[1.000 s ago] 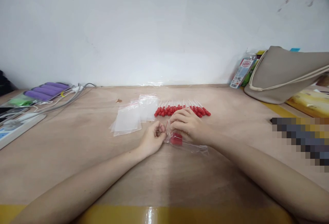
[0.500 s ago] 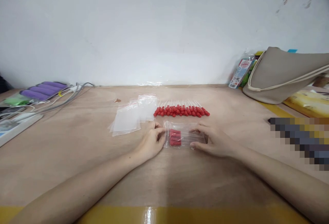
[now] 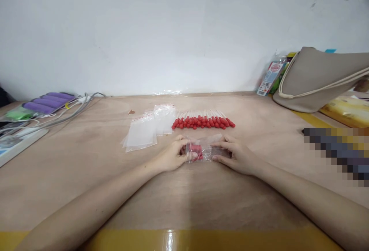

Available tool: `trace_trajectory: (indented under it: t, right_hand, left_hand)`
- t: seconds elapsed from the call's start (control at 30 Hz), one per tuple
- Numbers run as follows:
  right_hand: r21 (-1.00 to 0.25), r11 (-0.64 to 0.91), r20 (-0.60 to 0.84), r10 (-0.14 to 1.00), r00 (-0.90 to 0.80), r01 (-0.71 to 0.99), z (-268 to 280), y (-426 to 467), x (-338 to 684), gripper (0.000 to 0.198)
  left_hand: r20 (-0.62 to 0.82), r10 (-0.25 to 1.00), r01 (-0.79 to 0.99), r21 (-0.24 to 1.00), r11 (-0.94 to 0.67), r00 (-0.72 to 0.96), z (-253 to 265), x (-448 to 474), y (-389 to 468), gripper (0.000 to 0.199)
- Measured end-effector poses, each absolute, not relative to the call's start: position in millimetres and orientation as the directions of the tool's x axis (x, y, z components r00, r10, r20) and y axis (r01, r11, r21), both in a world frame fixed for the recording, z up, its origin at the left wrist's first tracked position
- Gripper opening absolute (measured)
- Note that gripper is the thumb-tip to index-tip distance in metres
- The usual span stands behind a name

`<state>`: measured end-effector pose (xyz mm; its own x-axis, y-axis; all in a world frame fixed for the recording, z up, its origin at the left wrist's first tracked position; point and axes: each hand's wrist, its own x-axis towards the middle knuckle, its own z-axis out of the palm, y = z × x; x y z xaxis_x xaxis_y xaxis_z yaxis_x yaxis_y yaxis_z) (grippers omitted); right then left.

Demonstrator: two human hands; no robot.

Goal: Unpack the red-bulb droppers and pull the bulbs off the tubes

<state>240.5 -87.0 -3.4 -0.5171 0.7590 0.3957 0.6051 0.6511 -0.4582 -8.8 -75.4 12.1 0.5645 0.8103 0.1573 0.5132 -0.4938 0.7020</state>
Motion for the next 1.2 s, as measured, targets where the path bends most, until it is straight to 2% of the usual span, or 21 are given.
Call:
trace_trajectory:
  t: [0.13, 0.33, 0.57, 0.77, 0.93, 1.07, 1.2]
  right_hand:
    - [-0.432, 0.680, 0.440, 0.732, -0.520, 0.592, -4, -87, 239, 0.030]
    - [-0.417, 0.701, 0.467, 0.711, -0.526, 0.578, -8, -86, 240, 0.032]
    - [-0.396, 0.690, 0.474, 0.719, -0.509, 0.607, -11, -86, 241, 0.033]
    - [-0.389, 0.677, 0.464, 0.730, -0.502, 0.625, -13, -87, 240, 0.034]
    - [-0.351, 0.667, 0.460, 0.735, -0.499, 0.658, -15, -86, 241, 0.036]
    - [-0.331, 0.670, 0.469, 0.728, -0.500, 0.664, -14, -87, 241, 0.035]
    - [-0.324, 0.663, 0.464, 0.733, -0.498, 0.675, -14, -87, 240, 0.035]
  left_hand:
    - [0.149, 0.818, 0.530, 0.695, -0.487, 0.555, 21, -4, -81, 0.022]
    - [0.181, 0.801, 0.454, 0.743, -0.492, 0.570, 20, -2, -86, 0.015]
    - [0.163, 0.835, 0.275, 0.896, -0.349, 0.526, 1, -6, -77, 0.030]
    - [0.088, 0.727, 0.265, 0.896, -0.357, 0.681, 12, -12, -76, 0.032]
    - [0.050, 0.718, 0.272, 0.905, -0.326, 0.695, 20, -13, -79, 0.036]
    - [0.133, 0.662, 0.213, 0.884, -0.415, 0.737, 23, -12, -79, 0.036]
    - [0.184, 0.626, 0.257, 0.798, -0.546, 0.758, 25, -12, -80, 0.030]
